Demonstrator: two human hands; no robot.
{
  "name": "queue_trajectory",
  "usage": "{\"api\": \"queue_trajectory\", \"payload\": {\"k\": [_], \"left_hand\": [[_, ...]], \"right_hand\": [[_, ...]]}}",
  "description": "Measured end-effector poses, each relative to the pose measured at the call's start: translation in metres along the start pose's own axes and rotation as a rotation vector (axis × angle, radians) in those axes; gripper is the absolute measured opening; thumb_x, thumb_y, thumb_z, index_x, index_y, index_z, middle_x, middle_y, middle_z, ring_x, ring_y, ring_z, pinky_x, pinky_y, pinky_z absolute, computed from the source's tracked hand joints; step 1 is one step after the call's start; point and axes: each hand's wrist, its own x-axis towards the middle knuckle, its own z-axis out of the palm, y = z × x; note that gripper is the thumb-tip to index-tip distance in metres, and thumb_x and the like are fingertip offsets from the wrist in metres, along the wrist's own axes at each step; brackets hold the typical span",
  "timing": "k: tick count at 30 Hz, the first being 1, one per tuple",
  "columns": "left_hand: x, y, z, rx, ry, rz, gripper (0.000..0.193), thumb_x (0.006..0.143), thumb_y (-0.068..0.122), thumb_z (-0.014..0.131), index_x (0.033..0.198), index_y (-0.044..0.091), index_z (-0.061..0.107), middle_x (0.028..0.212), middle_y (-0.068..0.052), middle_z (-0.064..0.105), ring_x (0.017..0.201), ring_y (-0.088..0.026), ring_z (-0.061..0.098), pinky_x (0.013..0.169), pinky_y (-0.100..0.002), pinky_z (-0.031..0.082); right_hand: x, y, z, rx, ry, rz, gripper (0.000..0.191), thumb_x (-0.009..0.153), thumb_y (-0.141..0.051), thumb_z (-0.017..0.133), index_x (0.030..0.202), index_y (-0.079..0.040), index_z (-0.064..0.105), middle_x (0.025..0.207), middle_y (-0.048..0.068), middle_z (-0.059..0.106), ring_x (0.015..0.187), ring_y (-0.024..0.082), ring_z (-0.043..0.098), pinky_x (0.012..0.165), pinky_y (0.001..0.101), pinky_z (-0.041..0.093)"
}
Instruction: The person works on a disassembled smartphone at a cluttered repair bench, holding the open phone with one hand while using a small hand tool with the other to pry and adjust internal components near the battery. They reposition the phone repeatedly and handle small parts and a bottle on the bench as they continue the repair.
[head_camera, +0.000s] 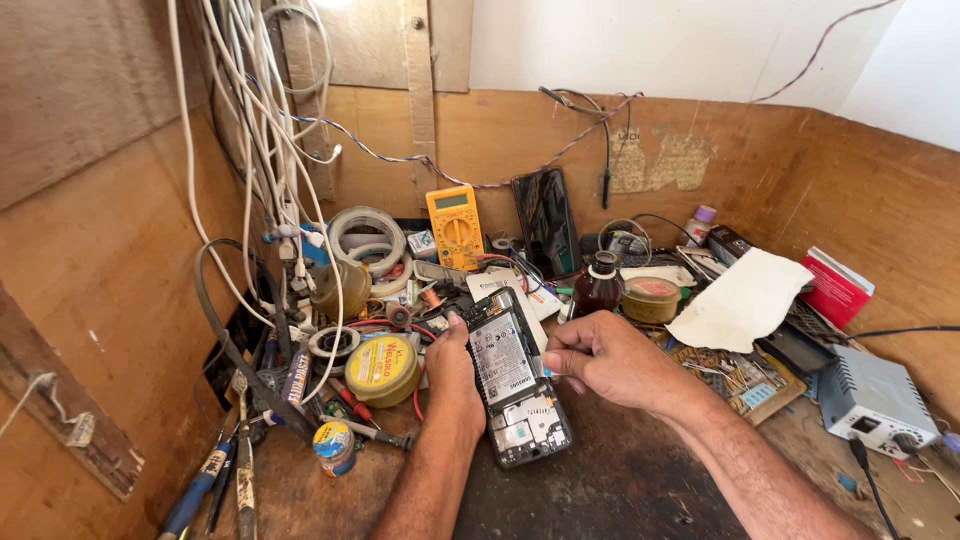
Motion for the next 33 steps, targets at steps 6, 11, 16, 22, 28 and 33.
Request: {"api": "queue_trajectory", "payload": {"k": [6,11,16,22,28,33], "left_hand": [[0.001,0.002,0.0,-0.057,0.013,-0.069,0.046,0.106,0.038,0.045,0.115,-0.002,0.066,0.102,-0.012,0.074,0.088,-0.024,0.07,0.079,-0.039,0.057],[0.0,0.004,-0.004,-0.127,-0.04,-0.105,0.046,0.106,0.039,0.046,0.116,0.0,0.066,0.103,-0.012,0.074,0.088,-0.024,0.071,0.08,-0.04,0.058],[-0.002,0.007,-0.004,-0.131,-0.063,-0.113,0.046,0.105,0.04,0.045,0.116,0.002,0.068,0.103,-0.01,0.075,0.086,-0.024,0.071,0.081,-0.039,0.057],[0.003,0.002,0.0,-0.125,0.027,0.019,0.043,0.106,0.037,0.047,0.113,-0.001,0.066,0.101,-0.012,0.073,0.085,-0.024,0.071,0.08,-0.04,0.058],[0.001,-0.003,0.004,-0.04,0.033,0.186,0.042,0.107,0.034,0.046,0.11,-0.003,0.066,0.101,-0.012,0.074,0.086,-0.021,0.069,0.076,-0.036,0.057],[-0.016,0.012,0.017,0.114,0.019,0.193,0.037,0.106,0.035,0.044,0.125,0.009,0.063,0.104,-0.006,0.067,0.085,-0.016,0.058,0.07,-0.032,0.047]], "right_hand": [[0.001,-0.007,-0.002,-0.044,-0.001,-0.029,0.026,0.095,-0.02,0.069,0.075,-0.004,0.07,0.053,-0.002,0.056,0.05,0.008,0.045,0.05,0.0289,0.035],[-0.002,-0.018,0.003,-0.03,-0.019,-0.028,0.025,0.094,-0.02,0.071,0.077,-0.003,0.071,0.054,-0.001,0.055,0.051,0.008,0.046,0.051,0.0298,0.036],[-0.004,-0.028,0.007,-0.073,0.02,-0.113,0.023,0.093,-0.017,0.072,0.079,0.001,0.07,0.059,0.002,0.061,0.056,0.009,0.049,0.054,0.0319,0.042],[-0.018,-0.044,0.003,-0.473,0.168,-0.082,0.021,0.088,-0.028,0.072,0.09,-0.008,0.077,0.073,0.013,0.075,0.068,0.024,0.071,0.069,0.0418,0.054],[-0.016,-0.059,-0.004,-0.53,0.133,0.026,0.025,0.09,-0.037,0.075,0.096,-0.013,0.079,0.082,0.006,0.079,0.079,0.023,0.078,0.078,0.041,0.058],[-0.016,-0.063,-0.012,-0.83,0.186,-0.008,0.021,0.09,-0.033,0.072,0.096,-0.014,0.078,0.078,0.009,0.077,0.078,0.023,0.077,0.078,0.0429,0.058]]}}
